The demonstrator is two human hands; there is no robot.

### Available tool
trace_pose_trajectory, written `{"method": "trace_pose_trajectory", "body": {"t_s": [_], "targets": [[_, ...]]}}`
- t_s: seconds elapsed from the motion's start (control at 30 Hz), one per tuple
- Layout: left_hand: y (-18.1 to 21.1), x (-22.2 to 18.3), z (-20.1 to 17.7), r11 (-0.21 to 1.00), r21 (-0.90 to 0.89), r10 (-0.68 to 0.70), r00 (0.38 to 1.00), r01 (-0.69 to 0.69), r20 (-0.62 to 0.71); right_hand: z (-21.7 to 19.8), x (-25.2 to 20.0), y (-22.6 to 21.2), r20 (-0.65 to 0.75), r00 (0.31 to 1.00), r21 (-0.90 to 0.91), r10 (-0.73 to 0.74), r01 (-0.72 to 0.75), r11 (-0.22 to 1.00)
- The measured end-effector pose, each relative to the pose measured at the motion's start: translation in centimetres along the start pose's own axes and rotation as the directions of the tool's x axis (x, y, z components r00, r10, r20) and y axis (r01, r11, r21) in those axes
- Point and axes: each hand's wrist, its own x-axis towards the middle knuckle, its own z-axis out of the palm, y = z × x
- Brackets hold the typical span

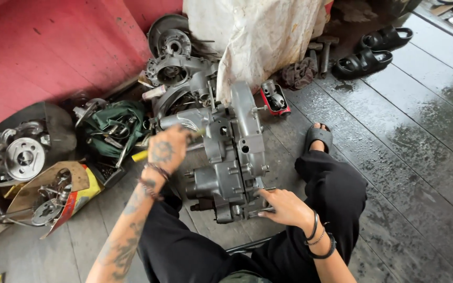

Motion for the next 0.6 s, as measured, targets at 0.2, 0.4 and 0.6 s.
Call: {"method": "trace_pose_trajectory", "body": {"t_s": [0.2, 0.4, 0.6], "targets": [[-1.3, 4.5, 3.5, 0.982, -0.141, -0.126, 0.992, 0.126, 0.003, 1.3, 1.2, 1.0, -0.032, 0.999, -0.042, 0.032, -0.034, 0.999], [-0.4, 6.7, 5.8, 0.968, -0.231, -0.118, 0.988, 0.093, -0.099, 1.1, 1.0, 0.7, -0.032, 0.999, -0.05, 0.017, -0.019, 0.999], [-0.8, 6.8, 3.2, 0.956, -0.267, 0.073, 0.982, -0.119, -0.176, 1.8, 0.4, 0.8, -0.189, 0.982, 0.064, -0.027, 0.039, 0.997]]}}
